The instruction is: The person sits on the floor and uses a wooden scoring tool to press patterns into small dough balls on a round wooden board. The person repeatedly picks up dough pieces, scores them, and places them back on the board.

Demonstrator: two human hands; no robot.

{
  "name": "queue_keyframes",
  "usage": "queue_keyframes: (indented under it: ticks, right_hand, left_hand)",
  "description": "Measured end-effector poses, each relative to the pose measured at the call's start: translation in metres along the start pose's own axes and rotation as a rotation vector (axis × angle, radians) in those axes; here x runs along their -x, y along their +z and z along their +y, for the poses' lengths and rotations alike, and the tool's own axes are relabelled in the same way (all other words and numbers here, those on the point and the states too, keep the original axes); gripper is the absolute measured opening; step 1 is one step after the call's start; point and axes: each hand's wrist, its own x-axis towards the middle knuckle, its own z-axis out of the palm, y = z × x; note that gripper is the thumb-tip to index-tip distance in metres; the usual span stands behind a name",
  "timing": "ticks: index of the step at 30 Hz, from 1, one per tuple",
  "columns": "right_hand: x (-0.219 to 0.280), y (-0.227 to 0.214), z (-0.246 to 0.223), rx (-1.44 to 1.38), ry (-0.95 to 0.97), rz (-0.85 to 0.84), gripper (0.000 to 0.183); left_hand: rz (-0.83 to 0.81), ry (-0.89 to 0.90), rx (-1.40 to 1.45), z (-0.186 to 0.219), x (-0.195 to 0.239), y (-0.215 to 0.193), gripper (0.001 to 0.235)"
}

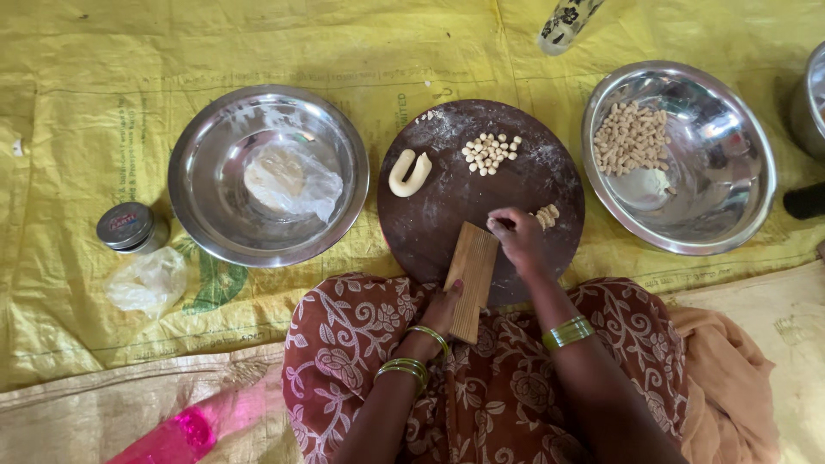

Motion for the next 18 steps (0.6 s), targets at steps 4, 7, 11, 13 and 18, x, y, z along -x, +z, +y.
queue_keyframes:
  ticks: [4,7,11,13,18]
  right_hand:
    - [0.024,-0.013,-0.006,-0.003,0.202,-0.131,0.019]
    - [0.034,-0.012,-0.004,0.196,0.025,-0.137,0.024]
    - [0.033,-0.004,0.004,0.183,0.037,-0.228,0.024]
    - [0.034,0.000,0.010,0.168,0.017,-0.233,0.023]
    - [0.039,0.000,0.015,0.206,-0.007,-0.282,0.018]
  left_hand:
    - [-0.011,-0.039,-0.031,0.001,0.003,-0.002,0.092]
    - [-0.046,-0.004,0.030,0.000,0.003,-0.002,0.087]
    - [-0.072,0.019,0.000,0.003,0.003,-0.002,0.082]
    - [-0.103,0.024,0.022,0.003,0.005,-0.002,0.080]
    - [-0.128,0.005,0.095,0.004,0.010,-0.003,0.070]
